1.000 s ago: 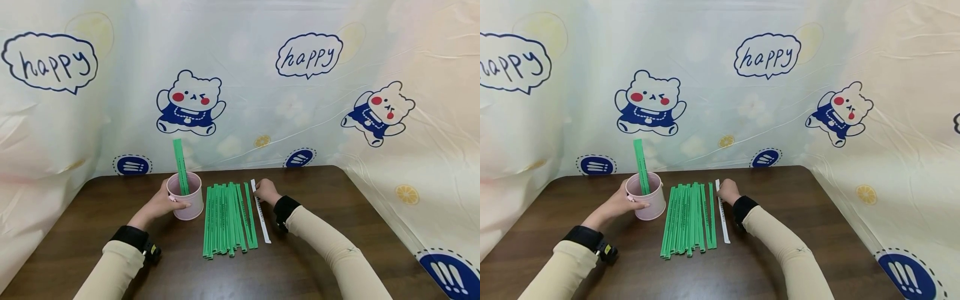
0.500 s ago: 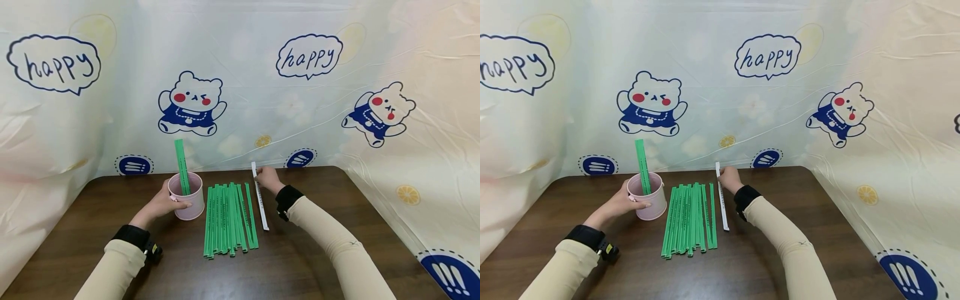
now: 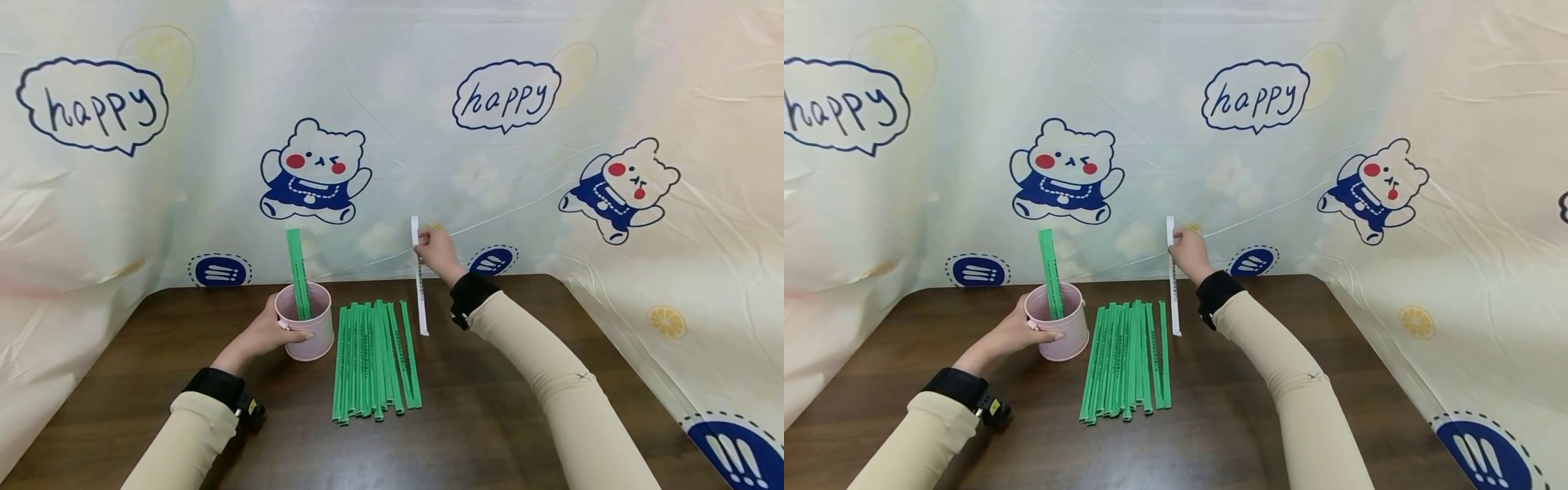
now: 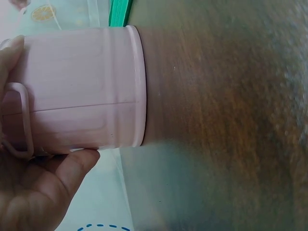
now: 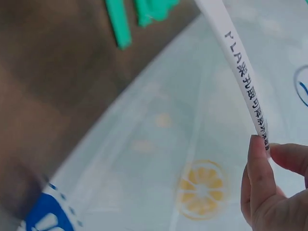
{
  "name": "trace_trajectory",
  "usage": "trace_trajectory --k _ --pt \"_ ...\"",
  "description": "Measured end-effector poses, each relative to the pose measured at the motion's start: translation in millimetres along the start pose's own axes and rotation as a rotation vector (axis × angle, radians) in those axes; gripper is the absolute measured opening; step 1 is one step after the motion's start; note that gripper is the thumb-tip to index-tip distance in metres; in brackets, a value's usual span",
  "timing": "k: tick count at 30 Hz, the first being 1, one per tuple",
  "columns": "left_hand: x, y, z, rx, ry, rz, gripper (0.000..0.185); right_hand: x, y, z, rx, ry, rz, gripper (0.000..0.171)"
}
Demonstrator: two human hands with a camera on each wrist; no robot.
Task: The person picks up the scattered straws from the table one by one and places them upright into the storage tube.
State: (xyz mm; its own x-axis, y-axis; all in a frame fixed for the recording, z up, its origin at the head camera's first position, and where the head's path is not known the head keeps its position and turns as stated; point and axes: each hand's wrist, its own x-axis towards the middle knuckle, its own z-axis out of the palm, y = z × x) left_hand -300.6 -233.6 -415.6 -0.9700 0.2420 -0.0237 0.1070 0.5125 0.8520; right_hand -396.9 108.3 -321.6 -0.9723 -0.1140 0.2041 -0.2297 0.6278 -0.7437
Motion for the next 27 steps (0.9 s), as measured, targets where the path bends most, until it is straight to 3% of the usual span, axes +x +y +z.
trace_trajectory --k 7,13,27 --pt "-0.8 -1.9 -0.7 -0.002 -0.004 0.010 0.110 16 -43 -10 0.123 0.089 -0.099 0.037" --pt "0.0 -2.6 0.9 -0.011 -0.002 0.025 0.110 25 -79 -4 0.187 0.151 -0.190 0.037" --pt "-4.4 1.9 -1.2 -0.011 -0.005 0.023 0.111 23 -141 35 0.327 0.098 -0.285 0.036"
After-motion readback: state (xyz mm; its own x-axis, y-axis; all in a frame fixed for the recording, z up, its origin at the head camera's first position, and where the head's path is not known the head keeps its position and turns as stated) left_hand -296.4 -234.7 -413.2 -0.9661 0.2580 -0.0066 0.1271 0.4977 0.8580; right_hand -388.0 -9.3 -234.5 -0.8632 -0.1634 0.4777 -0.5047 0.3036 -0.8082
